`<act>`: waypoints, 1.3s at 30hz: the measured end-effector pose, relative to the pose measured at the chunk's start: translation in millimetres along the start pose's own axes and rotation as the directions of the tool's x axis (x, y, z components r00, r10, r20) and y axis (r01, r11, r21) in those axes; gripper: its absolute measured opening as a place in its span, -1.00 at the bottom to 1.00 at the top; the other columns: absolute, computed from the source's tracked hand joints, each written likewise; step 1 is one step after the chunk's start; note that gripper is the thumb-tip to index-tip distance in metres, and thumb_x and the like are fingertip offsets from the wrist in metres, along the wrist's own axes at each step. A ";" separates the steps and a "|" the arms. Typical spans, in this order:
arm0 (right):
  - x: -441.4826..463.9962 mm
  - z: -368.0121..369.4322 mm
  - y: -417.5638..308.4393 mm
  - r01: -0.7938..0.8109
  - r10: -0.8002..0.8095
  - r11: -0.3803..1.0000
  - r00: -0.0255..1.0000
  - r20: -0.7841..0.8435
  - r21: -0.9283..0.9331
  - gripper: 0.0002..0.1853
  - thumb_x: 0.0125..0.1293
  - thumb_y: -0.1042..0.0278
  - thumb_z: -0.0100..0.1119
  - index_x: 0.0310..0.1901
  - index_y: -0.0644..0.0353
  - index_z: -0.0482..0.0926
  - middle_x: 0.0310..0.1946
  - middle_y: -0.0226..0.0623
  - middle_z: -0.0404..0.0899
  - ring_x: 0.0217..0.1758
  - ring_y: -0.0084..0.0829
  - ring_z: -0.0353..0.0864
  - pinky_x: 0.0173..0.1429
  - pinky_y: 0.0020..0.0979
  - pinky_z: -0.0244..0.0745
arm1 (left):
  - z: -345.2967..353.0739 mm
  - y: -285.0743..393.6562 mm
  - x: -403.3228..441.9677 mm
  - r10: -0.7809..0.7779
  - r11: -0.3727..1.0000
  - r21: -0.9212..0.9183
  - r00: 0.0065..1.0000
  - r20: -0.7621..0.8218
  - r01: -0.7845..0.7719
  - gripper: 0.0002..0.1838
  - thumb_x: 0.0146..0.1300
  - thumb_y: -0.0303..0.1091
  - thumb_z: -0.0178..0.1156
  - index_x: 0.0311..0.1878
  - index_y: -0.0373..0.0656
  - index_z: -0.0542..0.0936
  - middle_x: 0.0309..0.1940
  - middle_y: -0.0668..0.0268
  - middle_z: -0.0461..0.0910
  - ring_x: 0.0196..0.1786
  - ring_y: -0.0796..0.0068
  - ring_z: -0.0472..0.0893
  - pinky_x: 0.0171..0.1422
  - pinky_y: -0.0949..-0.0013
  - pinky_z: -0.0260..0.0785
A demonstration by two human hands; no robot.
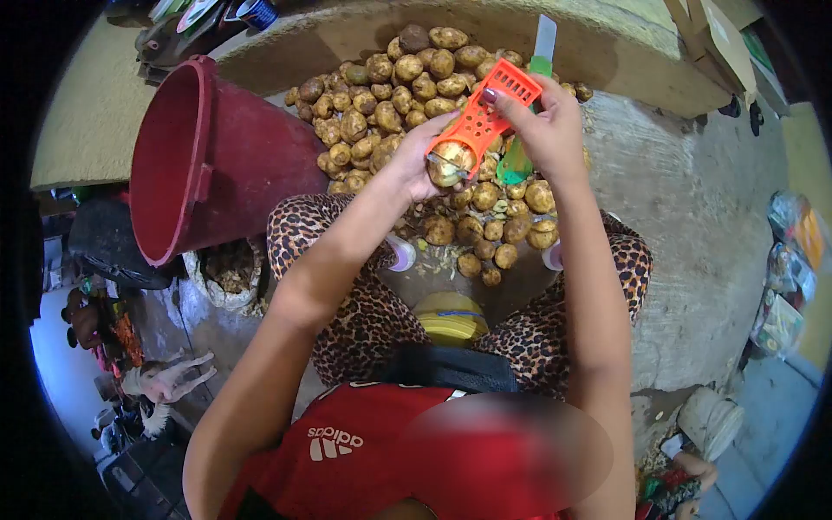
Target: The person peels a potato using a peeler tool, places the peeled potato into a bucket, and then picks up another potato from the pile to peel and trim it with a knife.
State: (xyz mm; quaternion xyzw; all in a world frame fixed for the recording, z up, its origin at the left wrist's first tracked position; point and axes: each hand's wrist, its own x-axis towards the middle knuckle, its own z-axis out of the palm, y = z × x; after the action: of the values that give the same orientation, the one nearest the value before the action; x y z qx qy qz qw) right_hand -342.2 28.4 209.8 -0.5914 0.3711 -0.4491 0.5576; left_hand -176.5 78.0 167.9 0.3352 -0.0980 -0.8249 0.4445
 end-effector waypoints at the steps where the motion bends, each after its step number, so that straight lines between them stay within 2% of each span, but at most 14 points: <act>1: 1.5 -1.3 -1.6 -0.010 0.010 1.000 1.000 -0.016 0.005 -0.64 0.17 0.44 0.17 -0.02 0.38 0.38 -0.27 -0.25 0.58 -0.26 -0.53 0.59 -0.14 -0.48 0.52 | 3.3 2.4 -1.8 -0.012 1.000 0.001 1.000 0.017 0.012 -0.65 0.32 -0.11 -0.17 -0.04 -0.15 0.41 -0.38 0.23 0.57 -0.51 0.38 0.59 -0.61 0.32 0.49; 7: 6.7 -2.7 -6.4 -0.023 0.022 1.000 0.998 -0.060 -0.004 -0.67 0.16 0.43 0.17 -0.06 0.39 0.42 -0.27 -0.26 0.59 -0.27 -0.54 0.59 -0.13 -0.49 0.50 | 8.1 8.6 -3.7 -0.044 0.999 0.033 0.998 0.043 0.042 -0.61 0.30 -0.04 -0.18 -0.09 -0.13 0.44 -0.48 0.25 0.56 -0.59 0.38 0.56 -0.74 0.37 0.40; 13: 8.2 -3.7 -6.3 0.024 -0.013 0.990 0.997 -0.081 0.142 -0.77 0.12 0.40 0.25 -0.22 0.33 0.52 -0.36 -0.31 0.59 -0.35 -0.59 0.58 -0.22 -0.57 0.50 | 4.5 11.4 0.3 -0.089 0.992 0.090 0.995 0.053 0.084 -0.59 0.29 -0.03 -0.15 -0.11 -0.19 0.45 -0.55 0.18 0.55 -0.64 0.34 0.53 -0.72 0.37 0.40; 16: 19.3 -39.6 -5.7 0.201 -0.239 0.967 0.931 -0.277 -0.160 -0.78 0.14 0.38 0.23 -0.21 0.31 0.52 -0.39 -0.35 0.59 -0.37 -0.59 0.57 -0.22 -0.55 0.48 | 4.3 4.9 1.0 0.009 0.999 0.046 0.998 -0.063 -0.006 -0.59 0.28 -0.04 -0.11 -0.15 -0.24 0.47 -0.56 0.14 0.54 -0.66 0.31 0.52 -0.67 0.38 0.43; 17: 21.4 -61.9 -9.9 0.217 -0.234 0.972 0.900 -0.368 -0.087 -0.77 0.16 0.37 0.21 -0.19 0.30 0.52 -0.38 -0.37 0.58 -0.35 -0.59 0.56 -0.20 -0.53 0.46 | 1.5 2.2 -1.7 -0.009 0.999 0.051 0.999 -0.049 0.012 -0.59 0.27 -0.04 -0.11 -0.17 -0.25 0.47 -0.54 0.13 0.55 -0.65 0.30 0.53 -0.66 0.38 0.44; 21: 20.4 -83.3 -2.8 0.116 -0.012 0.979 0.855 -0.519 0.169 -0.78 0.21 0.36 0.15 -0.16 0.28 0.51 -0.33 -0.38 0.56 -0.26 -0.56 0.53 -0.12 -0.47 0.41 | -17.4 5.5 -5.1 -0.082 0.996 0.016 0.997 0.006 0.082 -0.58 0.24 -0.01 -0.03 -0.19 -0.23 0.50 -0.46 0.11 0.56 -0.59 0.28 0.55 -0.61 0.33 0.47; 24: 7.4 -58.0 4.5 -0.041 0.192 0.916 0.918 -0.346 0.400 -0.84 0.22 0.40 0.11 -0.20 0.25 0.49 -0.29 -0.33 0.55 -0.24 -0.50 0.55 -0.12 -0.46 0.46 | -3.6 5.7 -15.6 -0.065 0.997 -0.042 0.985 -0.160 0.059 -0.56 0.20 0.04 0.05 -0.16 -0.19 0.50 -0.46 0.17 0.58 -0.61 0.26 0.57 -0.62 0.32 0.49; 29: -14.3 -18.9 -8.4 -0.237 0.336 0.840 0.933 -0.126 0.487 -0.83 0.16 0.49 0.13 -0.19 0.25 0.48 -0.29 -0.32 0.57 -0.27 -0.49 0.58 -0.13 -0.42 0.52 | -12.0 -5.9 -24.6 -0.012 0.995 -0.095 0.996 -0.088 0.004 -0.54 0.23 0.07 0.00 -0.10 -0.17 0.48 -0.40 0.22 0.59 -0.51 0.31 0.62 -0.59 0.34 0.52; 31: -27.4 -0.3 -2.1 -0.271 0.324 0.892 0.942 -0.093 0.361 -0.79 0.12 0.49 0.20 -0.19 0.27 0.49 -0.31 -0.35 0.58 -0.27 -0.53 0.57 -0.12 -0.46 0.50 | -5.5 -7.4 -34.7 0.039 0.994 -0.100 0.997 -0.069 -0.045 -0.54 0.25 0.06 -0.03 -0.06 -0.16 0.47 -0.35 0.23 0.60 -0.45 0.35 0.63 -0.51 0.32 0.54; 33: -45.7 23.0 -9.2 -0.248 0.265 0.945 0.962 -0.059 0.211 -0.75 0.09 0.49 0.24 -0.17 0.30 0.50 -0.34 -0.37 0.58 -0.29 -0.57 0.56 -0.13 -0.50 0.49 | 5.9 -15.3 -40.7 0.123 0.985 -0.100 0.981 -0.152 -0.139 -0.57 0.31 -0.02 -0.09 0.00 -0.19 0.44 -0.23 0.24 0.58 -0.26 0.42 0.62 -0.29 0.26 0.54; 34: -56.2 38.1 -21.0 -0.239 0.261 0.942 0.963 -0.066 0.235 -0.73 0.07 0.48 0.27 -0.17 0.32 0.51 -0.32 -0.35 0.59 -0.30 -0.58 0.56 -0.17 -0.53 0.48 | 1.7 -20.0 -40.3 0.163 0.983 -0.059 0.971 -0.173 -0.175 -0.58 0.31 -0.04 -0.10 0.00 -0.20 0.43 -0.21 0.24 0.58 -0.22 0.42 0.62 -0.24 0.25 0.54; 35: -60.3 38.4 -7.3 -0.159 0.159 0.987 0.985 -0.071 0.004 -0.74 0.06 0.45 0.28 -0.20 0.32 0.52 -0.33 -0.33 0.60 -0.32 -0.59 0.56 -0.19 -0.55 0.47 | -3.2 -25.2 -40.0 0.203 0.978 -0.019 0.960 -0.191 -0.210 -0.59 0.32 -0.06 -0.10 0.01 -0.20 0.43 -0.19 0.24 0.57 -0.19 0.42 0.61 -0.20 0.24 0.53; 37: -68.7 46.2 -18.5 -0.132 0.123 0.985 0.989 -0.083 -0.110 -0.75 0.06 0.43 0.28 -0.23 0.32 0.53 -0.37 -0.34 0.60 -0.34 -0.60 0.55 -0.21 -0.55 0.47 | -17.1 -35.2 -40.1 0.257 0.966 0.023 0.954 -0.153 -0.256 -0.63 0.32 -0.13 -0.08 -0.01 -0.23 0.43 -0.19 0.20 0.57 -0.21 0.38 0.62 -0.20 0.25 0.54; 39: -68.1 38.2 -16.9 -0.097 0.094 0.995 0.982 -0.167 -0.011 -0.76 0.06 0.42 0.28 -0.24 0.32 0.54 -0.40 -0.34 0.59 -0.36 -0.61 0.55 -0.22 -0.54 0.47 | -25.3 -44.7 -42.3 0.285 0.955 0.142 0.943 -0.173 -0.262 -0.65 0.32 -0.16 -0.06 -0.02 -0.23 0.44 -0.20 0.18 0.57 -0.22 0.37 0.62 -0.20 0.26 0.54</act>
State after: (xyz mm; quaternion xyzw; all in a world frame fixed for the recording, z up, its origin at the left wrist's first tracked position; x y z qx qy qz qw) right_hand -329.1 106.6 219.6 -0.5389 0.4484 -0.4659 0.5400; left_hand -174.1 141.4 147.9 0.4214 -0.1486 -0.7119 0.5418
